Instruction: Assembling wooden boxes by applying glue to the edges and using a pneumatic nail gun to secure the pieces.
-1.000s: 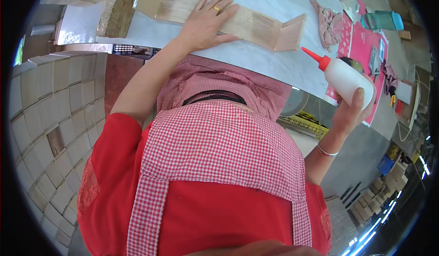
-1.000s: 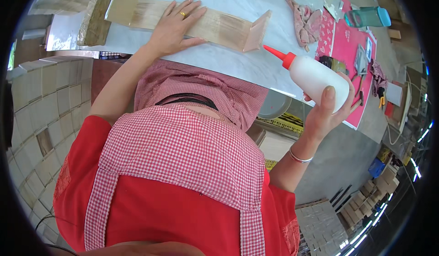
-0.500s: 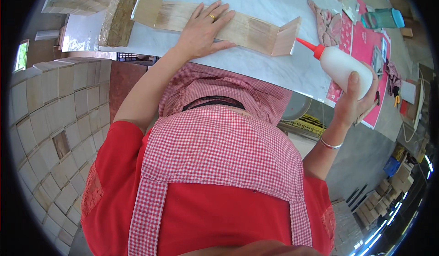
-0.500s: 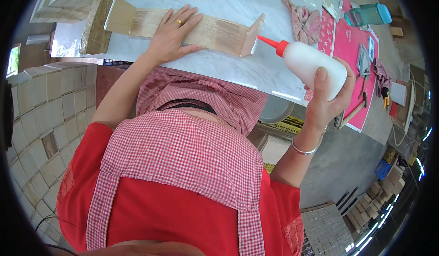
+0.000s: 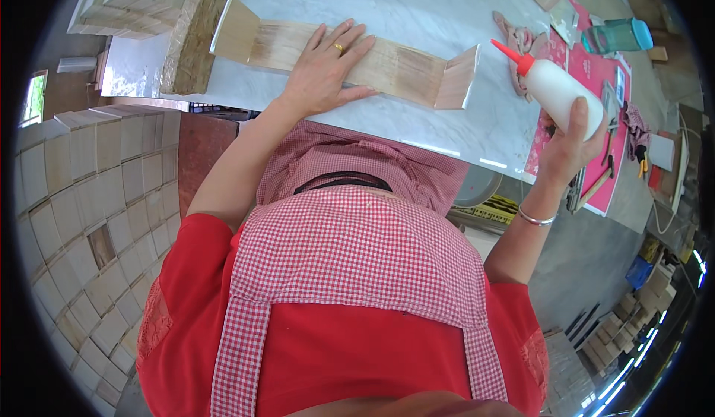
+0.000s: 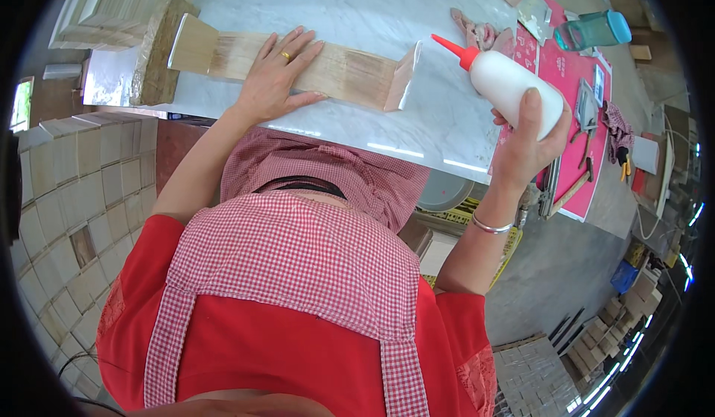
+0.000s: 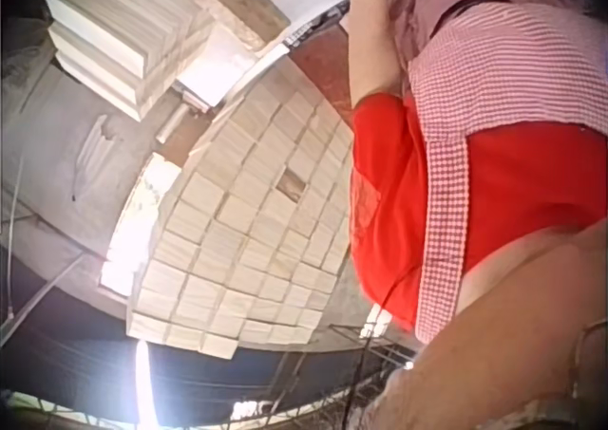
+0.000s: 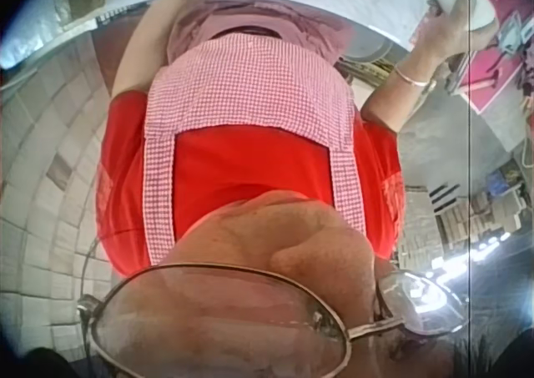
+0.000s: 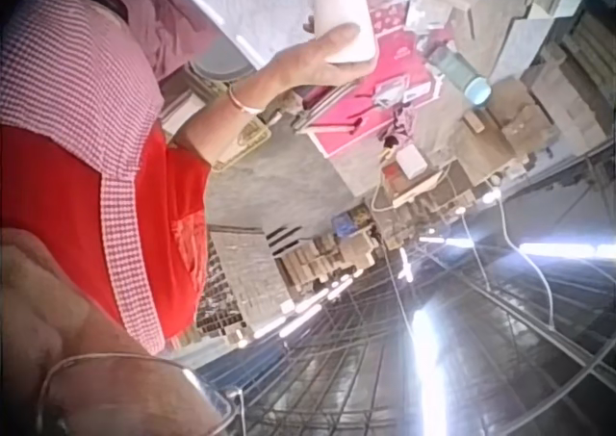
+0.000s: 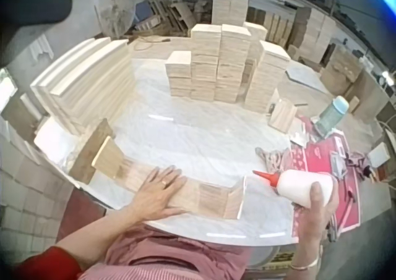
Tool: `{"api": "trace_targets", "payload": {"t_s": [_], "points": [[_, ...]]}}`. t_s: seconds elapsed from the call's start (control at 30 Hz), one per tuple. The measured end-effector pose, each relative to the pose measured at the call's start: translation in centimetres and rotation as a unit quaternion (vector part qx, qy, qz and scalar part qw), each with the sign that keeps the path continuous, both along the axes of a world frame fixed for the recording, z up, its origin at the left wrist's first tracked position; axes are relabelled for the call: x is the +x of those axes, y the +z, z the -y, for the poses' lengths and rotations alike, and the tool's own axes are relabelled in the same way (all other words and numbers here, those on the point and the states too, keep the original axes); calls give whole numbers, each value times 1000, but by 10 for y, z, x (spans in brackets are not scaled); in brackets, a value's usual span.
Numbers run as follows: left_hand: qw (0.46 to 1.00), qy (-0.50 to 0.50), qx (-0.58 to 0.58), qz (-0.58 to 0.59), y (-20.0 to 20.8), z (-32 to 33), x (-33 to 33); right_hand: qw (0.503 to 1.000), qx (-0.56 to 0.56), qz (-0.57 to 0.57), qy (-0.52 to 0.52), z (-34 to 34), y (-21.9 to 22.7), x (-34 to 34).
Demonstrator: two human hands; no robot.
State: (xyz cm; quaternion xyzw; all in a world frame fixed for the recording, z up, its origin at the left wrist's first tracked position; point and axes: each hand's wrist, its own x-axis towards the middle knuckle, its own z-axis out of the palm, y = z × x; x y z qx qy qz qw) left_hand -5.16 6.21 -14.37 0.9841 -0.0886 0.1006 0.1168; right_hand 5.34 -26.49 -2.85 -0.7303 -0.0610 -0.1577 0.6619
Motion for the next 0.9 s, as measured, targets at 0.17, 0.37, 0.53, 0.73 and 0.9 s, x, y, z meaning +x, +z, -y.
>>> {"api": "trace_targets", "payload": {"t_s": [0.17, 0.37, 0.53, 0.73, 0.9], "points": [[1000, 1, -3, -7, 0, 1, -3, 998, -25, -48, 22, 17, 1, -16], [1000, -5, -2, -8, 2, -2, 5, 990, -111, -32, 83, 37, 6, -21], [1000, -14, -21, 9, 8, -5, 12, 1000, -7, -14, -1, 36, 8, 0], [987, -3, -156, 27, -13, 18, -21, 970, -150, -29, -188, 72, -74, 120], [919, 98, -382, 17, 28, 29, -16, 885, -379, -45, -265, 125, -122, 190]]}}
